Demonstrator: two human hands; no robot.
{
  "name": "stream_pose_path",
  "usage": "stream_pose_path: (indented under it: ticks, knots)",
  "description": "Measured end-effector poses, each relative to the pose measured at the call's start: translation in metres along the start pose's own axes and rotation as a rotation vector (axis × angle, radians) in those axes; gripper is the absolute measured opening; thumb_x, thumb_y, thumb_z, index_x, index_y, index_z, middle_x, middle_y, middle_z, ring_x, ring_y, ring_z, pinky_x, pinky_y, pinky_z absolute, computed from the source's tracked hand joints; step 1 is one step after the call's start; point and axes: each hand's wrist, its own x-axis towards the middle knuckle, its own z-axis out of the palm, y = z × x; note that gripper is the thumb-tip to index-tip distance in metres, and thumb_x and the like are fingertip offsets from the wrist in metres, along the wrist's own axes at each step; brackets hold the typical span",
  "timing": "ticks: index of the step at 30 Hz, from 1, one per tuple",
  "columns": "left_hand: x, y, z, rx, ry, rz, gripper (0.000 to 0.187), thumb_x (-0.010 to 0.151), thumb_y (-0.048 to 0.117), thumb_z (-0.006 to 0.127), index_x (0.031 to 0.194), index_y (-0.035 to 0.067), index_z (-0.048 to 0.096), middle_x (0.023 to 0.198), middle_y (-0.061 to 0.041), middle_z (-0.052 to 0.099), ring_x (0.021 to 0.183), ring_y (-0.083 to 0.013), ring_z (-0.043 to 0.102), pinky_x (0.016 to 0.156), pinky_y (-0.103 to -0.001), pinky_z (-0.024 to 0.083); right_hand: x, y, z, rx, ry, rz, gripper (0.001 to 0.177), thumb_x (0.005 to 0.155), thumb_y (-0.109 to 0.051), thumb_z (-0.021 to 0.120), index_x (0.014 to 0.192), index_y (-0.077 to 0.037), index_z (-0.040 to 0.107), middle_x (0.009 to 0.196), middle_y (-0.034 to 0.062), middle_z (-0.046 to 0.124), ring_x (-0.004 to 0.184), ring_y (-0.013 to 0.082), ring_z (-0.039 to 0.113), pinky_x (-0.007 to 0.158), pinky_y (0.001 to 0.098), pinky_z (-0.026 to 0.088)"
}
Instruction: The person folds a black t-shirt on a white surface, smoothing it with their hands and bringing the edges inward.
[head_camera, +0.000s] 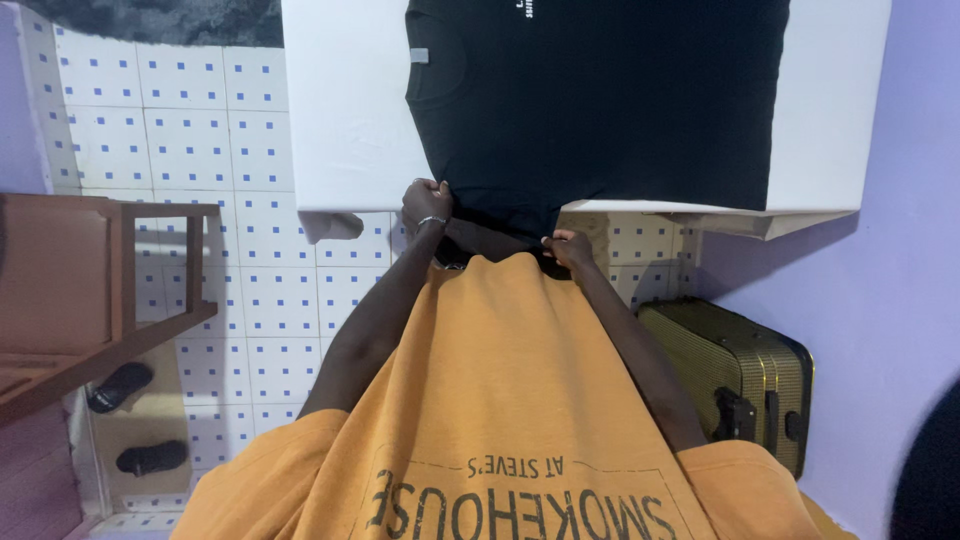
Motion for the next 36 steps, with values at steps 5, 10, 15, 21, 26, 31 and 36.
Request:
stream_pose_path:
  ticks: [5,10,15,21,26,31,36]
  knots:
    - [0.011,-0.007,-0.011,-0.076,-0.087,-0.049,0.022,0.088,0.039,0.075,0.086,0.017,0.077,0.088,-0.005,0.079,0.088,-0.0258,0.076,0.083,-0.041,0.058,-0.013,-0.008,-0.001,0.011,0.038,0.043,0.037,0.089,-0.023,0.078,0.122,-0.007,0.069,0.098,0.0032,0.075,0.084,0.0132,0.074,0.075,0.0309,0.053]
    - [0.029,-0.025,0.008,-0.088,-0.106,0.006,0.025,0.090,0.038,0.074,0.082,0.014,0.075,0.084,-0.010,0.077,0.084,-0.0274,0.075,0.082,-0.041,0.057,-0.013,-0.005,-0.004,0.162,-0.044,0.082,0.023,0.091,-0.017,0.072,0.111,-0.008,0.064,0.103,0.0056,0.068,0.099,0.0172,0.068,0.091,0.0347,0.055]
    - [0.048,-0.044,0.033,-0.300,-0.302,-0.125,0.027,0.094,0.034,0.070,0.083,0.010,0.069,0.076,-0.012,0.077,0.069,-0.0240,0.077,0.074,-0.037,0.063,0.004,0.013,0.004,0.705,-0.335,-0.086,0.017,0.090,-0.009,0.066,0.092,-0.010,0.049,0.099,0.0085,0.059,0.105,0.0234,0.063,0.106,0.0455,0.052]
    - [0.029,-0.033,0.011,-0.084,-0.168,0.043,0.024,0.090,0.034,0.073,0.090,0.014,0.060,0.079,-0.010,0.076,0.075,-0.0270,0.076,0.077,-0.041,0.060,-0.005,-0.005,0.018,1.012,-0.383,-0.030,0.020,0.094,-0.011,0.061,0.110,-0.001,0.052,0.114,0.0152,0.061,0.111,0.0296,0.061,0.111,0.0474,0.046]
    - [0.017,-0.010,-0.023,0.043,-0.162,0.142,0.023,0.085,0.031,0.078,0.089,0.015,0.062,0.083,-0.010,0.074,0.085,-0.0324,0.073,0.080,-0.045,0.058,-0.039,-0.047,0.032,1.054,-0.394,-0.062,0.057,0.090,-0.013,0.072,0.139,0.003,0.048,0.138,0.0147,0.060,0.128,0.0283,0.058,0.116,0.0440,0.043]
    - [0.009,0.008,-0.047,0.059,-0.128,0.576,0.023,0.080,0.001,0.072,0.100,0.012,0.068,0.100,-0.007,0.069,0.096,-0.0263,0.069,0.085,-0.038,0.058,-0.032,-0.054,0.051,1.127,-0.459,0.107,0.062,0.085,-0.009,0.080,0.135,0.006,0.048,0.137,0.0184,0.059,0.128,0.0305,0.058,0.114,0.0448,0.047]
    - [0.018,0.011,-0.054,0.148,-0.255,1.054,0.051,0.072,-0.013,0.070,0.111,0.019,0.077,0.112,-0.003,0.067,0.107,-0.0264,0.064,0.091,-0.037,0.057,0.003,-0.030,0.076,1.160,-0.473,0.208,0.054,0.078,-0.001,0.075,0.127,0.005,0.052,0.133,0.0145,0.057,0.120,0.0274,0.059,0.109,0.0422,0.050]
